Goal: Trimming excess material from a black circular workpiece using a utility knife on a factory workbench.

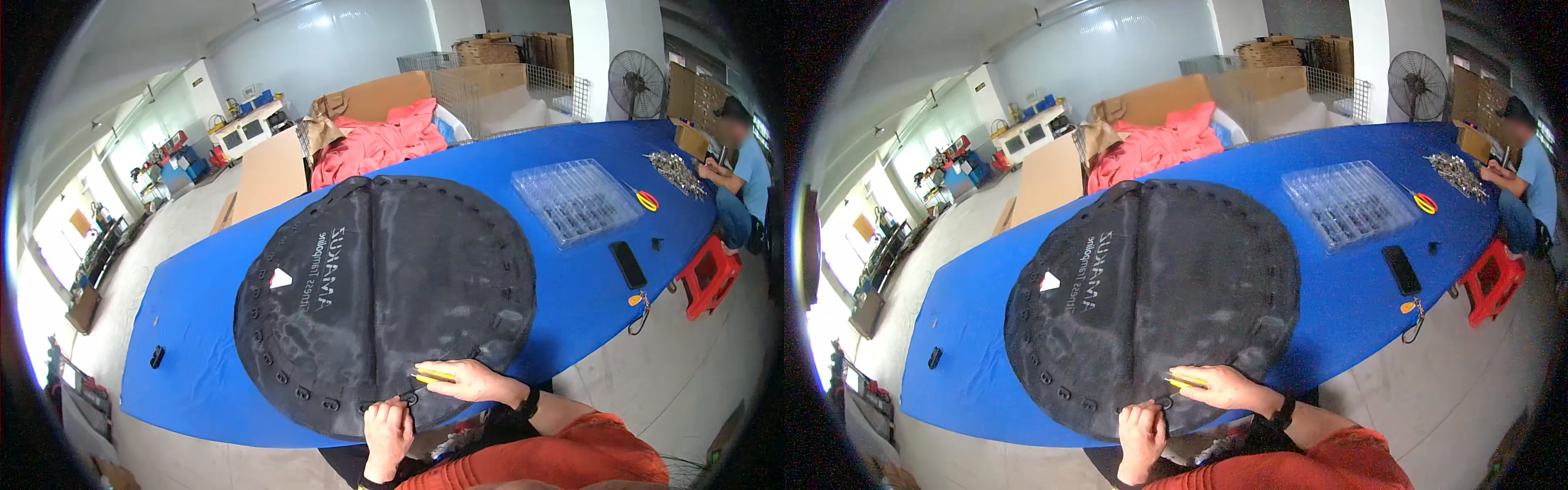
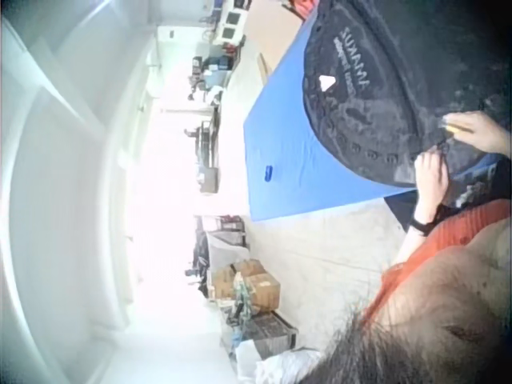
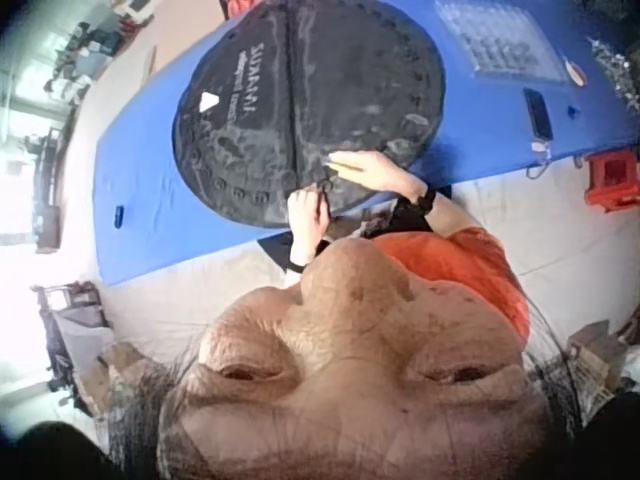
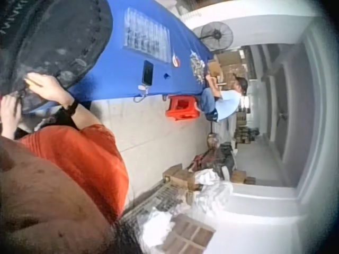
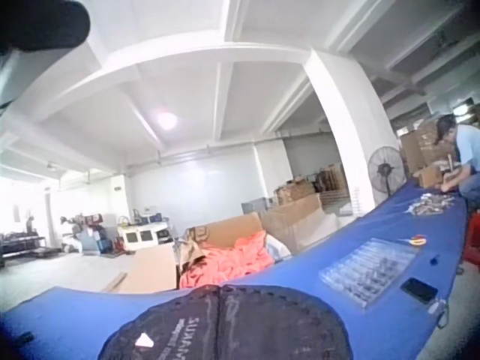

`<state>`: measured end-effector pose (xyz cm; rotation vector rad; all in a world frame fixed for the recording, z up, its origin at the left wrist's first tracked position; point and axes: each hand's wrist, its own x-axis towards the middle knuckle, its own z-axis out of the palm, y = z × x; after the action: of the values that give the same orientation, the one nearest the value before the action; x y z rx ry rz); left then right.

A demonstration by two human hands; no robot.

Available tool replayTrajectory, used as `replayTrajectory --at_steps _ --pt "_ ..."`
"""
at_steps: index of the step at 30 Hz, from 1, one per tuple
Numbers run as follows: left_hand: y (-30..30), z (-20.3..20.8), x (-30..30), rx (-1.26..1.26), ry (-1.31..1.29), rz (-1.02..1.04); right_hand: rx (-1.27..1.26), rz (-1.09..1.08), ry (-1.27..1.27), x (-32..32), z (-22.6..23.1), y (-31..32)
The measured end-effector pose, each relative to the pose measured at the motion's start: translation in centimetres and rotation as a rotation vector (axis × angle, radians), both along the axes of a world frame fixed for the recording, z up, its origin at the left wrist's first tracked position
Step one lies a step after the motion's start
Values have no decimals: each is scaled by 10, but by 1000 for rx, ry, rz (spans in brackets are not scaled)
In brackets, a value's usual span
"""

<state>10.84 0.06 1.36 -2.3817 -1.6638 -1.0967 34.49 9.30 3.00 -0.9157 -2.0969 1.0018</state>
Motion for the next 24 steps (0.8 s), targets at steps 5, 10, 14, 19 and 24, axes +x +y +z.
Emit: replayTrajectory --at_steps 5,10,14,19,24 --pt "5 7 -13 43 -50 85 -64 48 31 1 -9 4" --pt "13 6 -25 -83 99 139 -104 54 91 1 -9 2" --pt "13 -1 -23 -161 182 199 -90 45 55 0 -4 3" --pt "18 0 -20 -177 181 205 2 6 128 0 3 3" --pt "12 2 -20 -217 194 255 -12 -5 131 -4 4 1"
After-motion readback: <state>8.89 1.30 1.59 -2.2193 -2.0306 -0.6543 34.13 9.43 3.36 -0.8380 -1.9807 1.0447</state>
